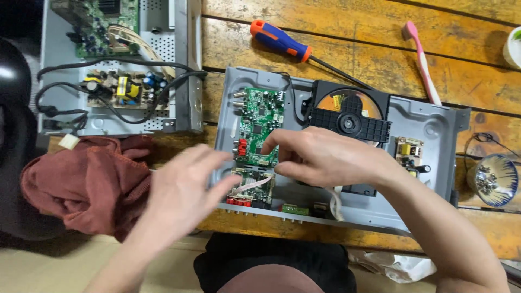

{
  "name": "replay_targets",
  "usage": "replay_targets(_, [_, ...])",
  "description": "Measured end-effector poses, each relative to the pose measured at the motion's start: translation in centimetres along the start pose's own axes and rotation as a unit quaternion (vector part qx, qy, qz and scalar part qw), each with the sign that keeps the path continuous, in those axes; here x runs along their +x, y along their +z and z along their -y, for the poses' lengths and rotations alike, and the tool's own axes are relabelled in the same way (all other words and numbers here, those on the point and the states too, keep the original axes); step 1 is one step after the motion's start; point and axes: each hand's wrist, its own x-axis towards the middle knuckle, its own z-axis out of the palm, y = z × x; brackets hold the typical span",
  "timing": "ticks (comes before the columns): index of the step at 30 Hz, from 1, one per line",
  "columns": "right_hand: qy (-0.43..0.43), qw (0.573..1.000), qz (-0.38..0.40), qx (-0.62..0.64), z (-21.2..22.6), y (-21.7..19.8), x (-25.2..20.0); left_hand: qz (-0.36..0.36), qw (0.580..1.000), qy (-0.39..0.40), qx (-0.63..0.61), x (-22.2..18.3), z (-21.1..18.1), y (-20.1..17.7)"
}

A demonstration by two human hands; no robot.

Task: Repairing a DVD player by using a screwdriver and connecting internal ribbon cables to the circuit board

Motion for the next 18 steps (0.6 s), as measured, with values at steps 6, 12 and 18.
replay_targets(6, [-0.006, 0.965, -0.007, 0.262, -0.2, 0.2, -0.3, 0.029, 0.987, 0.034, -0.157, 0.8, -2.2, 3.1])
replay_targets(12, [-0.058, 0.955, -0.092, 0.277, -1.3, -0.4, -1.7, -0.006, 0.974, 0.011, -0.226, 0.6, -1.7, 4.0])
replay_targets(18, [0.001, 0.965, -0.132, 0.228, -1.5, -0.8, -4.9, -0.017, 0.965, -0.016, -0.261, 0.7, -2.1, 3.8])
